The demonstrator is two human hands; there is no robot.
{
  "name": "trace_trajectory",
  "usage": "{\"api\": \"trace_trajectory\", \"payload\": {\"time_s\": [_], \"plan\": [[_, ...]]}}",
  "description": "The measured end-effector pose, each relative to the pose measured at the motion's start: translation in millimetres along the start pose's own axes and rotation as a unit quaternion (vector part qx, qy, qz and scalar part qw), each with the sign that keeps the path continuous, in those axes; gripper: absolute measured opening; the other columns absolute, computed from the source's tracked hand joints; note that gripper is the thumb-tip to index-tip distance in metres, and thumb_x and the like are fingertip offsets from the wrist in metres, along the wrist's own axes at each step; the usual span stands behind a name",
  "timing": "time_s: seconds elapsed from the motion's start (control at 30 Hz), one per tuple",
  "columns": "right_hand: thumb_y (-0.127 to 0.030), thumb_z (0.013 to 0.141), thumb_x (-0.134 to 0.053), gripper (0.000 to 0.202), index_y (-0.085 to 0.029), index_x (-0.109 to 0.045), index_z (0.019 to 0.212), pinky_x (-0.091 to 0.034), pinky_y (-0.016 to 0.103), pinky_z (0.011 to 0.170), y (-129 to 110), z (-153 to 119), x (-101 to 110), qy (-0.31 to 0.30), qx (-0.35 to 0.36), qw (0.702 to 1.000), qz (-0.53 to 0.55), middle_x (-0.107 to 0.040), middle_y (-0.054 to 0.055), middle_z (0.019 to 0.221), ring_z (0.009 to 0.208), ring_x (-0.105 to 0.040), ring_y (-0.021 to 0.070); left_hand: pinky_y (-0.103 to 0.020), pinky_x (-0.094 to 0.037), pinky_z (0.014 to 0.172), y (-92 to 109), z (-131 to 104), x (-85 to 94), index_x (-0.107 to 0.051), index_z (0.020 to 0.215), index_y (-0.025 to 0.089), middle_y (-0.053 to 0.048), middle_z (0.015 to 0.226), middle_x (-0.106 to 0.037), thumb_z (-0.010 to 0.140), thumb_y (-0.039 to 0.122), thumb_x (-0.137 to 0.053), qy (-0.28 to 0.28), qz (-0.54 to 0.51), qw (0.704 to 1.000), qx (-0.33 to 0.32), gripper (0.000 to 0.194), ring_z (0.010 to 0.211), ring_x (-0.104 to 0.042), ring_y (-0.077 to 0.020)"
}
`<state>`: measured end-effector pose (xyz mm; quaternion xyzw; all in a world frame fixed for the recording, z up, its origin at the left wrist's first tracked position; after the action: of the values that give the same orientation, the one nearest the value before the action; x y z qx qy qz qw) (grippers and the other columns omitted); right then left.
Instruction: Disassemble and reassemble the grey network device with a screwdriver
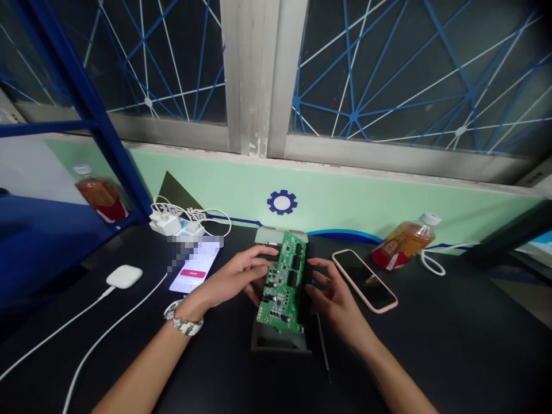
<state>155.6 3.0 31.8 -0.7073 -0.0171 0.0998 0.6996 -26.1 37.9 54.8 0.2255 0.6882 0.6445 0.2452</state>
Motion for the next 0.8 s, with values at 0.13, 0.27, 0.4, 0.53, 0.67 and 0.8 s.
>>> {"api": "trace_trajectory", "payload": {"time_s": [0.13,0.27,0.4,0.53,0.67,0.8], "plan": [[-0.036,0.087,-0.066,0.045,-0.030,-0.038,0.121,-0.051,0.023,0.055,4,-3,-8,-0.020,0.004,0.999,0.028,-0.058,0.005,0.115,0.066,-0.055,0.0090,-0.030,-0.058,0.059,3,-2,-16.5,-0.049,0.130,0.022,-0.012,0.120,-0.054,0.090,0.037,-0.060,-0.038,-0.055,0.998,-0.011,0.044,0.079,-0.063,-0.0171],[-0.032,0.089,-0.064,0.041,-0.031,-0.040,0.122,-0.049,0.021,0.057,2,-5,-14,-0.021,0.018,0.999,0.022,-0.057,0.005,0.121,0.069,-0.056,0.0082,-0.036,-0.053,0.082,2,0,-25.8,-0.053,0.129,0.020,-0.013,0.125,-0.055,0.087,0.036,-0.067,-0.021,-0.009,0.999,-0.045,0.047,0.107,-0.058,-0.0257],[-0.031,0.090,-0.063,0.039,-0.031,-0.042,0.123,-0.049,0.022,0.059,0,-4,-13,-0.015,0.030,0.999,0.018,-0.056,0.005,0.124,0.076,-0.060,0.0108,-0.047,-0.040,0.103,-4,1,-32.1,-0.043,0.140,0.022,-0.013,0.135,-0.052,0.081,0.041,-0.074,-0.023,0.015,0.998,-0.054,0.069,0.122,-0.050,-0.0314],[-0.032,0.090,-0.063,0.040,-0.033,-0.042,0.123,-0.051,0.024,0.061,-3,-3,-10,0.000,0.053,0.998,0.022,-0.056,0.006,0.126,0.084,-0.063,0.0148,-0.050,-0.034,0.108,-16,0,-42.1,-0.040,0.145,0.024,-0.013,0.142,-0.049,0.091,0.062,-0.048,-0.073,-0.114,0.991,-0.008,0.066,0.132,-0.042,-0.0327],[-0.035,0.088,-0.065,0.044,-0.033,-0.041,0.126,-0.053,0.026,0.063,-8,-4,-11,0.007,0.071,0.997,0.040,-0.056,0.007,0.127,0.087,-0.065,0.0170,-0.052,-0.037,0.105,-23,-2,-49.4,-0.035,0.149,0.028,-0.013,0.145,-0.047,0.094,0.064,-0.037,-0.122,-0.216,0.968,0.038,0.066,0.132,-0.044,-0.0331],[-0.035,0.089,-0.064,0.044,-0.033,-0.042,0.127,-0.055,0.033,0.078,-12,-6,-12,0.008,0.083,0.996,0.043,-0.054,0.008,0.131,0.099,-0.065,0.0206,-0.049,-0.043,0.100,-23,-3,-46.7,-0.027,0.151,0.037,-0.011,0.152,-0.037,0.082,0.045,-0.071,-0.128,-0.130,0.983,0.023,0.082,0.128,-0.046,-0.0332]]}}
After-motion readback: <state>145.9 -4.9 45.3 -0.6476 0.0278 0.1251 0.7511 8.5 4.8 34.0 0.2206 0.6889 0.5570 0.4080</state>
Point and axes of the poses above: each hand's wrist, its own z-axis towards the middle knuckle, its own x-axis out of the back of the hand, y = z × x, the point moved 7 cm from there along z, towards the middle knuckle
